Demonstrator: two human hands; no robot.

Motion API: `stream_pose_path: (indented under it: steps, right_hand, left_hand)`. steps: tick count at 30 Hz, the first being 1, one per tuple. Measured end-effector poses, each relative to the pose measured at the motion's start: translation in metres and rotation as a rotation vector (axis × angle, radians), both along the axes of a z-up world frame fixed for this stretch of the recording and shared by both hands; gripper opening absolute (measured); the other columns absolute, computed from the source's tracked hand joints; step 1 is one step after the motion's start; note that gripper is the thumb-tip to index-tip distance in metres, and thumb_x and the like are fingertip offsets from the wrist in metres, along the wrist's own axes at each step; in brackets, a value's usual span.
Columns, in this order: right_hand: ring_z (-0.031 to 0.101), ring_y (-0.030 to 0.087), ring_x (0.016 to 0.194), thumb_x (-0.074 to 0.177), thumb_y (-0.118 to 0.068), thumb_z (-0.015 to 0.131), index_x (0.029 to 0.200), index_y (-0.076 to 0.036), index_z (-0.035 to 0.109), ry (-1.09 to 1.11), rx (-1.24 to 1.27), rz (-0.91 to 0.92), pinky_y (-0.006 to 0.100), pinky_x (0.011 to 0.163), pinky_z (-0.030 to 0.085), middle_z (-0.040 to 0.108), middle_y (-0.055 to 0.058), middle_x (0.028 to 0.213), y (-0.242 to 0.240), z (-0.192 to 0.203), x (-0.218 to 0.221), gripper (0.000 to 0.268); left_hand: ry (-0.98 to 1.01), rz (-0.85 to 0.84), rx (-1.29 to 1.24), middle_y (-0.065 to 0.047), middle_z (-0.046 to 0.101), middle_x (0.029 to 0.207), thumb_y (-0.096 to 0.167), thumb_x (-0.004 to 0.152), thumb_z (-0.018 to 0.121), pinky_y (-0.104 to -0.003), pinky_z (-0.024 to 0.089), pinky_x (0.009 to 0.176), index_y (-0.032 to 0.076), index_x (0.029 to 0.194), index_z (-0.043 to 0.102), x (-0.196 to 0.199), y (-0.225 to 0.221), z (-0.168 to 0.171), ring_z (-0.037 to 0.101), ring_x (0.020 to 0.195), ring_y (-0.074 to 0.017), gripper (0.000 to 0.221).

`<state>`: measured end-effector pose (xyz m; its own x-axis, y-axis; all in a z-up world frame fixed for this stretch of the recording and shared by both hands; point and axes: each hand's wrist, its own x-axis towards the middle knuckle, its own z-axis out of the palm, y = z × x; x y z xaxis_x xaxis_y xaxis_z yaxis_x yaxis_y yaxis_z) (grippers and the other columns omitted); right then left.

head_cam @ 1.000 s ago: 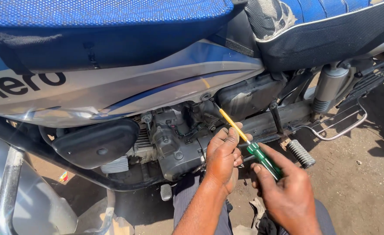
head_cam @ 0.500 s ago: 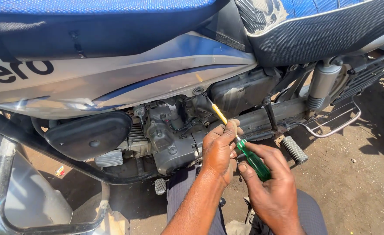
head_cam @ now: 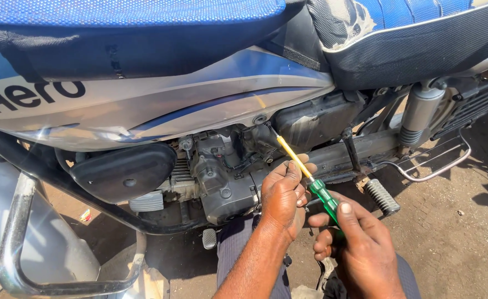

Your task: Removing a side panel and an air filter from a motorcycle using a screwdriver.

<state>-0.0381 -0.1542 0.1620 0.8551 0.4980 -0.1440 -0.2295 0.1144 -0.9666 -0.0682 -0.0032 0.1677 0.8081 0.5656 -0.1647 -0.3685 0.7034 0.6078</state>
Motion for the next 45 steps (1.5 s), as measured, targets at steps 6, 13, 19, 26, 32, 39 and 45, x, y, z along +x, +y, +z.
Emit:
stream_pose_path:
  steps: [6,13,19,26,32,39,45]
  right_hand:
    - [0.073,0.018,0.083,0.092,-0.007,0.065,0.133,-0.007,0.062,-0.844,-0.339,-0.146,0.034,0.066,0.061,0.072,0.012,0.102,0.014,0.036,-0.020,0.041]
    - [0.077,0.016,0.083,0.089,-0.003,0.066,0.128,-0.003,0.067,-0.808,-0.355,-0.103,0.034,0.068,0.064,0.074,0.011,0.104,0.012,0.034,-0.014,0.040]
    - [0.071,0.028,0.087,0.098,-0.014,0.061,0.128,0.000,0.068,-0.471,-0.103,-0.064,0.040,0.067,0.057,0.072,0.020,0.110,0.004,0.005,0.005,0.034]
    - [0.071,0.021,0.082,0.096,-0.007,0.068,0.129,-0.001,0.068,-0.776,-0.250,-0.155,0.034,0.064,0.058,0.072,0.017,0.102,0.015,0.032,-0.010,0.033]
    - [0.072,0.015,0.079,0.098,-0.010,0.065,0.131,0.000,0.063,-0.750,-0.294,-0.257,0.029,0.065,0.058,0.073,0.011,0.098,0.022,0.052,-0.016,0.034]
    - [0.073,0.020,0.087,0.101,-0.012,0.065,0.132,0.000,0.060,-0.786,-0.140,-0.294,0.030,0.071,0.059,0.073,0.014,0.106,0.026,0.054,-0.011,0.034]
    - [0.075,0.023,0.091,0.094,-0.012,0.070,0.124,-0.003,0.063,-1.216,-0.431,-0.310,0.034,0.071,0.061,0.075,0.017,0.101,0.020,0.063,-0.018,0.032]
  left_hand:
    - [-0.002,0.020,0.040,-0.008,0.050,0.091,0.028,0.111,0.057,-0.020,0.030,0.047,-0.014,0.114,0.056,0.012,-0.001,-0.022,0.035,0.056,-0.0030,0.043]
    - [-0.115,-0.033,-0.052,-0.008,0.067,0.099,0.027,0.100,0.057,-0.017,0.032,0.047,0.002,0.123,0.064,0.001,-0.004,0.003,0.036,0.053,-0.0014,0.035]
    - [0.025,-0.010,0.023,-0.008,0.062,0.098,0.027,0.108,0.056,-0.018,0.032,0.049,-0.003,0.127,0.060,0.005,-0.003,-0.007,0.042,0.059,-0.0016,0.035]
    - [0.394,0.417,0.688,-0.008,0.080,0.088,0.026,0.105,0.055,-0.027,0.046,0.056,0.007,0.110,0.076,-0.001,0.006,-0.010,0.058,0.063,-0.0102,0.028]
    - [0.541,0.912,1.470,-0.011,0.078,0.092,0.025,0.094,0.066,-0.042,0.059,0.064,0.012,0.116,0.074,-0.003,0.060,0.006,0.076,0.076,-0.0280,0.027]
    - [0.672,0.949,1.878,-0.009,0.078,0.078,0.036,0.095,0.076,-0.036,0.059,0.055,0.017,0.101,0.076,-0.006,0.090,0.001,0.075,0.065,-0.0226,0.020]
    - [0.592,1.046,1.896,-0.007,0.076,0.080,0.016,0.090,0.074,-0.034,0.061,0.063,0.012,0.098,0.076,0.008,0.091,-0.005,0.076,0.074,-0.0219,0.009]
